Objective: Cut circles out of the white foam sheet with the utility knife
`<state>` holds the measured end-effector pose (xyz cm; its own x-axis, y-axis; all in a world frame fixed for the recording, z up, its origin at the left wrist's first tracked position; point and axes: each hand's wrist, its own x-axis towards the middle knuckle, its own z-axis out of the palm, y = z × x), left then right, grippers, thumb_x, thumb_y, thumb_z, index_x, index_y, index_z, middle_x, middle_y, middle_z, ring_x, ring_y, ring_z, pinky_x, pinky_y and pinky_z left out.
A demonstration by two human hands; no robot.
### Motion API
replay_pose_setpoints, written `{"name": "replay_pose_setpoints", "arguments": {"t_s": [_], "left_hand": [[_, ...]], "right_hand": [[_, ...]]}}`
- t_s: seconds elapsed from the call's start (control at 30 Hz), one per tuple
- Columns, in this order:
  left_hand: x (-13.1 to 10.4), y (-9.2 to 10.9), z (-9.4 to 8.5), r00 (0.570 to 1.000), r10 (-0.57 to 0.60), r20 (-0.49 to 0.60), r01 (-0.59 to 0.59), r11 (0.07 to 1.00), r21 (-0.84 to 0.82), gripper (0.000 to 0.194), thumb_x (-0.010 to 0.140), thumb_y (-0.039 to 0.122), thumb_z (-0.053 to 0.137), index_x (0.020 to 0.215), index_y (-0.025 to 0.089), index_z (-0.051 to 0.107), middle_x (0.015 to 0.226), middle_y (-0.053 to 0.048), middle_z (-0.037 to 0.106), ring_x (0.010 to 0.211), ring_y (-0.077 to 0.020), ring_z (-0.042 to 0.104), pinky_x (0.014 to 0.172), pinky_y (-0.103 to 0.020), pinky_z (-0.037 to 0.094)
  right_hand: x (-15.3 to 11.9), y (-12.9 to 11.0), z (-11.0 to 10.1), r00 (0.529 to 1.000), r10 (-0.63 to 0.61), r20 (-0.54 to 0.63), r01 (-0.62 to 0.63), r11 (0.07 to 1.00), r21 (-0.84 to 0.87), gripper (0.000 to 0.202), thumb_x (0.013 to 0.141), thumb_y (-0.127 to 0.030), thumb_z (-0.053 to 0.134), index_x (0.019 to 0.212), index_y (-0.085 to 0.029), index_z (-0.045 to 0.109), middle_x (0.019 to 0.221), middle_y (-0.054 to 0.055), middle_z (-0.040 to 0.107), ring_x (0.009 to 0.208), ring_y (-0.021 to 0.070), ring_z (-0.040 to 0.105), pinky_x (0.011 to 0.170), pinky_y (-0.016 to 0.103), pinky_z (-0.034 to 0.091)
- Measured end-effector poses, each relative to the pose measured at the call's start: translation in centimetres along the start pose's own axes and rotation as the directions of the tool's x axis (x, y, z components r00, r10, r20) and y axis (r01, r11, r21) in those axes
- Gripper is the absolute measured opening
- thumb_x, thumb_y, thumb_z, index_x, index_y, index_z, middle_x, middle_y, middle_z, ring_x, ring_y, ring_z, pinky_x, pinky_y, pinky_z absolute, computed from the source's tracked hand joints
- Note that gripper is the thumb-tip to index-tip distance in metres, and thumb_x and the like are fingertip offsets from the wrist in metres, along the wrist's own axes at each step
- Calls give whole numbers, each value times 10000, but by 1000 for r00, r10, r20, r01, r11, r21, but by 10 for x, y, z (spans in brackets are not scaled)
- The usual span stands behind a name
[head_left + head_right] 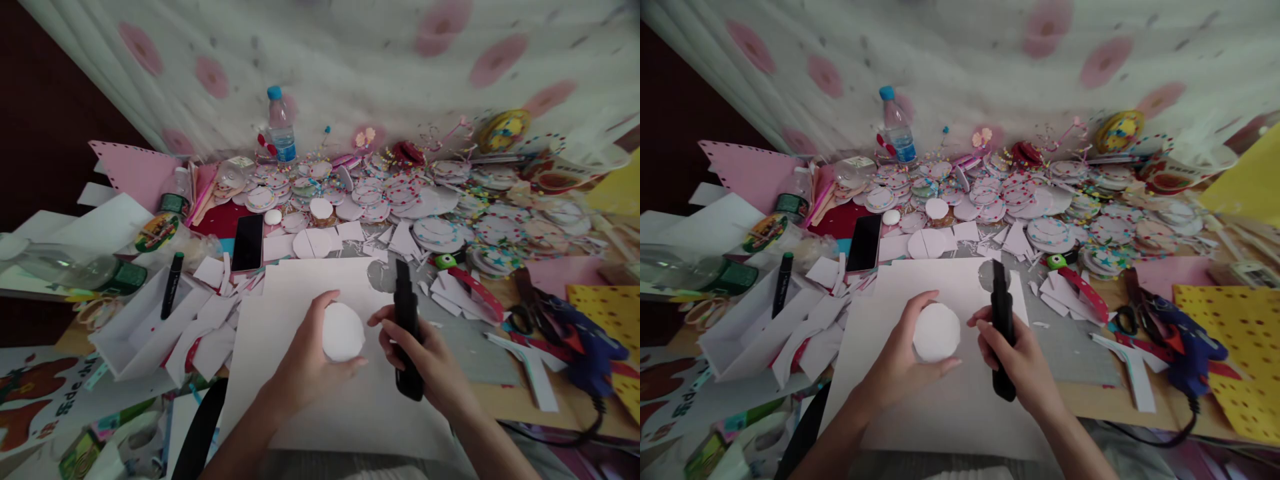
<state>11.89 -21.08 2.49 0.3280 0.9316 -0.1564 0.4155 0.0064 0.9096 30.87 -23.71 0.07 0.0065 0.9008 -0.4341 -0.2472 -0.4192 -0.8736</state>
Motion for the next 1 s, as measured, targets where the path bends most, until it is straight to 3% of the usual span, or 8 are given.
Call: {"name": "replay_pose_setpoints", "arguments": {"t_s": [0.2,0.4,0.5,0.6,0.67,0.77,0.87,1.0], "left_hand": [[-2,7,-7,990,21,142,7,981,-194,976,599,333,864,1408,231,328,1325,-117,546,1231,-300,526,1045,-427,415],[-6,8,-6,981,70,181,4,926,-378,646,734,263,749,1307,238,450,1250,-106,582,1020,-231,644,911,-367,509],[-5,9,-3,982,63,176,17,908,-419,545,727,240,745,1199,230,474,1095,-68,618,824,-171,651,784,-315,536],[-3,8,-4,998,20,51,-1,940,-342,495,703,236,762,1100,235,467,1027,-28,601,866,-162,613,773,-278,505],[-2,6,-5,996,-77,34,84,941,-328,460,738,249,724,1105,239,447,1010,-12,579,820,-139,592,726,-258,492],[-2,4,-5,974,-200,108,225,911,-346,414,790,217,622,1166,242,449,1003,-6,568,760,-120,581,673,-245,479],[-3,5,-3,969,-206,136,238,927,-290,436,781,136,551,1197,243,478,1034,-13,594,868,-149,596,728,-256,481],[-5,9,-2,976,-151,154,179,967,-182,392,795,95,491,1158,240,510,1069,-21,613,965,-172,592,815,-283,480]], "right_hand": [[-3,5,20,983,164,87,-179,963,200,464,720,-444,793,1004,-191,526,559,-68,462,472,52,358,426,178,269],[-4,9,30,967,206,149,-236,946,221,453,716,-476,785,968,-188,541,562,-65,453,476,59,346,438,183,281],[-4,11,27,986,151,75,-156,986,63,430,760,-542,714,958,-185,576,629,-32,500,524,89,418,474,209,347],[-4,11,15,998,-61,-13,58,986,-159,396,884,-569,535,991,-192,596,715,-2,546,603,118,480,540,228,400],[-4,8,5,975,-221,21,215,917,-337,375,944,-533,435,998,-197,591,728,7,563,641,132,507,570,235,412],[-9,0,-5,906,-365,215,420,706,-570,276,969,-434,424,986,-202,573,706,0,575,623,133,524,566,235,402],[-15,-8,-5,811,-414,412,578,465,-671,175,952,-351,476,1003,-204,556,746,8,609,624,135,552,567,237,405],[-17,-14,3,724,-449,523,663,244,-708,167,936,-331,497,1010,-188,541,762,34,620,664,161,587,592,258,419]]}}
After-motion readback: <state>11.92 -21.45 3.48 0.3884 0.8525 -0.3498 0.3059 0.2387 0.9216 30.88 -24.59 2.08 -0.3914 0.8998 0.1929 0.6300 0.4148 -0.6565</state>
